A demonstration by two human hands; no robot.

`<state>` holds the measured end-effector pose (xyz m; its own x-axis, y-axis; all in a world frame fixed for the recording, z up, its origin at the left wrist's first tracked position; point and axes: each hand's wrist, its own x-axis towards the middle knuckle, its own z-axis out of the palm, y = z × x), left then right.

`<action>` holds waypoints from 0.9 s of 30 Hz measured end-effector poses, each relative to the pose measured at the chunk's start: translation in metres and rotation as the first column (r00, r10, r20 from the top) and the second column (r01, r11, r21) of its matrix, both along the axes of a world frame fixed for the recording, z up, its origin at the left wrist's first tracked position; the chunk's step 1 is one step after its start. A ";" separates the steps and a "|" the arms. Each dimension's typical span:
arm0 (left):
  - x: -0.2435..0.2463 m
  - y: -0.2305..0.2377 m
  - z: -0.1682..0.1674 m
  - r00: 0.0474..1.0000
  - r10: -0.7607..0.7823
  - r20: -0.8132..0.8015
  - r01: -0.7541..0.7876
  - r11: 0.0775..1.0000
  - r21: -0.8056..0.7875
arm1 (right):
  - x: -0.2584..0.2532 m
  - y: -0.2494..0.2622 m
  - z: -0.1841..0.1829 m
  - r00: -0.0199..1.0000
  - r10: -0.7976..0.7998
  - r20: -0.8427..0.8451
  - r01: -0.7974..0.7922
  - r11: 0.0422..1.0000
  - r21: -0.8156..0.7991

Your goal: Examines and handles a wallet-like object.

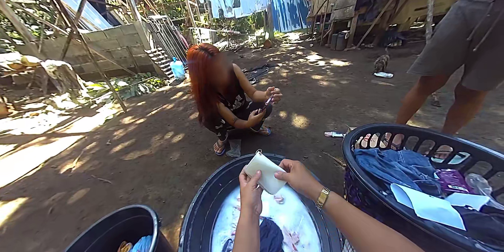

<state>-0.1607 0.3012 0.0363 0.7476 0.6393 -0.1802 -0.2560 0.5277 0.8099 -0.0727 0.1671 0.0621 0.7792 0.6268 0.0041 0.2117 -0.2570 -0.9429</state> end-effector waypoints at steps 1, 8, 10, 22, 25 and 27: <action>-0.001 0.003 -0.002 1.000 0.015 0.020 -0.016 0.997 0.070 | 0.001 -0.002 0.003 0.998 0.028 0.061 -0.024 0.997 -0.069; -0.012 0.030 -0.005 0.972 -0.193 -0.131 0.233 0.757 0.610 | 0.008 -0.015 0.007 0.920 0.091 0.382 -0.047 0.991 -0.122; -0.014 0.029 -0.005 0.961 -0.263 -0.081 0.255 0.741 0.622 | 0.009 -0.016 0.005 0.915 0.062 0.399 -0.044 0.998 -0.054; -0.015 0.005 0.009 0.997 -0.067 0.046 0.033 0.856 0.515 | 0.013 -0.013 0.002 0.998 0.056 0.004 -0.056 0.982 0.182; -0.012 0.006 0.011 0.996 -0.079 -0.034 0.086 0.937 0.340 | 0.005 -0.012 0.005 0.985 0.039 -0.169 0.020 0.944 0.331; -0.010 0.008 0.009 0.995 -0.087 -0.055 0.093 0.990 0.105 | 0.002 -0.014 0.009 0.957 0.103 -0.271 0.022 0.906 0.422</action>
